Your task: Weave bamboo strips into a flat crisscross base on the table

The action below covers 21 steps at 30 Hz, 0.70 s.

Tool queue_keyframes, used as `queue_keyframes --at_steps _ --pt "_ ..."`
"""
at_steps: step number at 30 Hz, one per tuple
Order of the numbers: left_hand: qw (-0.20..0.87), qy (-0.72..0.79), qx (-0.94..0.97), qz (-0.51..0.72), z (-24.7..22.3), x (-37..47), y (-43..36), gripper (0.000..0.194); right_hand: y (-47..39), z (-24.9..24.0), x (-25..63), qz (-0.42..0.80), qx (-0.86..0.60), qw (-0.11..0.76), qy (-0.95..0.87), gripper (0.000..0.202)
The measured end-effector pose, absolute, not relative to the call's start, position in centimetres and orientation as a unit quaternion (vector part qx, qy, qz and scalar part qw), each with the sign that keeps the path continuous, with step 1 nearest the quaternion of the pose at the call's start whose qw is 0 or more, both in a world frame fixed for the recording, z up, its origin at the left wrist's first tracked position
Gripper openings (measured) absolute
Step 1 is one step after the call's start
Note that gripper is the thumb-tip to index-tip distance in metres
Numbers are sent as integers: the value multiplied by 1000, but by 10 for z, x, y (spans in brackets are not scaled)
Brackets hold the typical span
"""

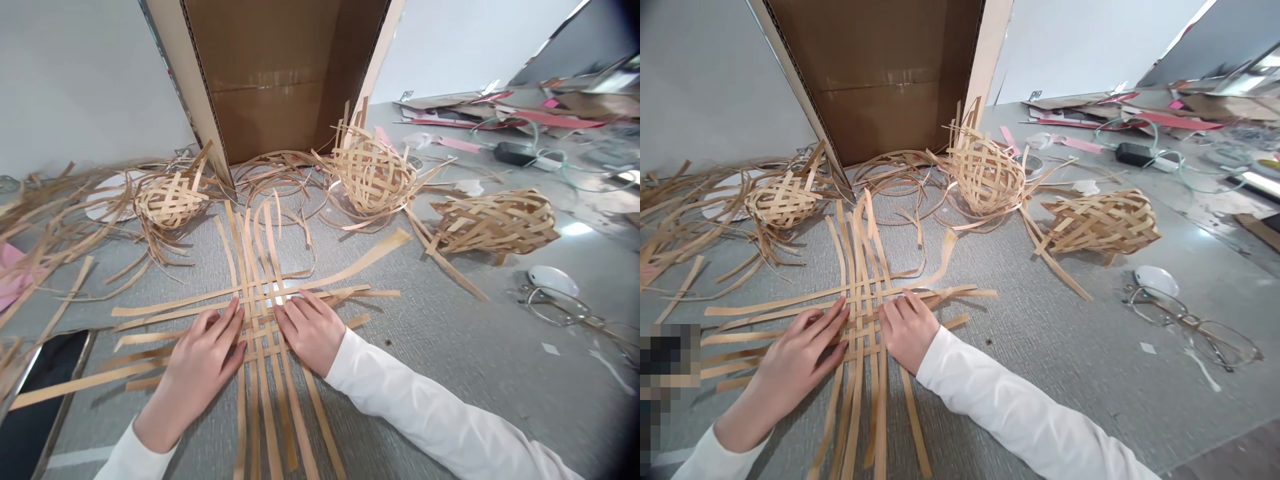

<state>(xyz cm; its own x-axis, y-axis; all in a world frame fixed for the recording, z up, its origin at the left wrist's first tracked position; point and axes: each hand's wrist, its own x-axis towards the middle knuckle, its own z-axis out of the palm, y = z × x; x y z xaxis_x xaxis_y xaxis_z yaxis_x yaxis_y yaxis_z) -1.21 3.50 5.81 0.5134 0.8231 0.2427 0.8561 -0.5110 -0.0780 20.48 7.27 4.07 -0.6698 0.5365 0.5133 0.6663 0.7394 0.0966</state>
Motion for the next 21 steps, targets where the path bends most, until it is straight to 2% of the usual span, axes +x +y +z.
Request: queue_keyframes --at_steps 8,21 --pt "85 -498 -855 -117 54 -9 32 35 69 39 200 -186 -333 241 -892 24" --pt "65 -515 -843 -139 53 -5 31 33 70 40 198 -171 -336 245 -893 23"
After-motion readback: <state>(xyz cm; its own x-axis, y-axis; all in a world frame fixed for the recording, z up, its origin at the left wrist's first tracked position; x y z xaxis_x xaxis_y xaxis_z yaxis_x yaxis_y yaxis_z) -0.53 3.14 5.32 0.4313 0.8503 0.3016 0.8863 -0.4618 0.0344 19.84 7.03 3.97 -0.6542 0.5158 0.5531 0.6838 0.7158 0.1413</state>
